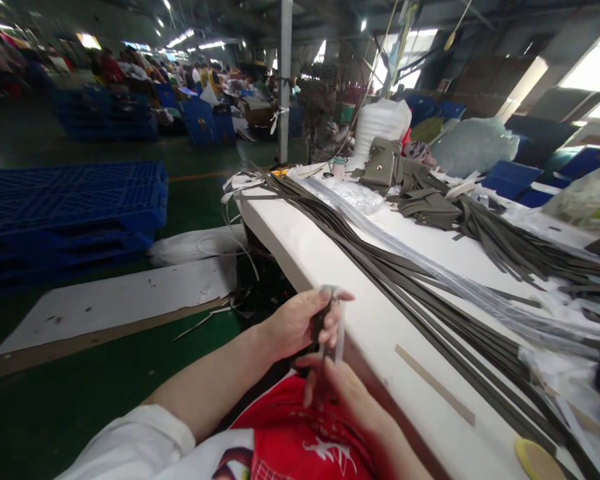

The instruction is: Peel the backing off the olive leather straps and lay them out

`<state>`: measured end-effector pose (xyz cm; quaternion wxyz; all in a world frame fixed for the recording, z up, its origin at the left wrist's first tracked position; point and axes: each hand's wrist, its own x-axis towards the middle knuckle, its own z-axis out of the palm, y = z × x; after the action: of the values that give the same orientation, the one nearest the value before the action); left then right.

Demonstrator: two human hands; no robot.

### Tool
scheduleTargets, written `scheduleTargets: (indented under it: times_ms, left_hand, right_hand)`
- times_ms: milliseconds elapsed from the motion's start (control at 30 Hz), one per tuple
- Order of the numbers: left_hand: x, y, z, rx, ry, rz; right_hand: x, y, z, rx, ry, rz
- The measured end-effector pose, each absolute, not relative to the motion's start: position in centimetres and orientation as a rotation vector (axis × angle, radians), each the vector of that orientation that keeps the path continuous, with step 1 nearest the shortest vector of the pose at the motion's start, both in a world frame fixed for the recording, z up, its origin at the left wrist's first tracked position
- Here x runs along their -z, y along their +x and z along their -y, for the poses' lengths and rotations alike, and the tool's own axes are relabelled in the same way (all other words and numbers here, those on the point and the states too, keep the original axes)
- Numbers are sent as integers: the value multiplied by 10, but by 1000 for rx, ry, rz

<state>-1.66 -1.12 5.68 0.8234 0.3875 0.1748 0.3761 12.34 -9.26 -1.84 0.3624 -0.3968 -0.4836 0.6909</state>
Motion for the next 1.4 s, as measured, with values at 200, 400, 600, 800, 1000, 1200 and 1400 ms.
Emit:
scheduleTargets:
  times_ms: [200,400,600,800,1000,1200,1400]
  left_hand:
    - [-33,-6,-13,-970,1350,-619]
    - [-27,-7,20,-676,1968,-642]
    - [-16,-9,34,-527,1925,-679]
    - [-3,-17,32,-367,963,-533]
    - [-45,-14,25,-558,857,-468]
    - [-35,-32,-1,-1214,1857,-884]
    - [-4,-36,23,-595,1904,-785]
  right_hand:
    - [6,130,100,-1662,-1049,1487]
    - [-18,185,83,-1393,-1235,1319]
    - [-22,205,60,-1099,-1457,1498]
    - [-13,189,66,-848,-1315,1644]
    - [19,124,87,-1370,-1104,1781]
    - [-24,135,111,-1787,-713,1784]
    - [-45,205,77,-967,-1331,1529]
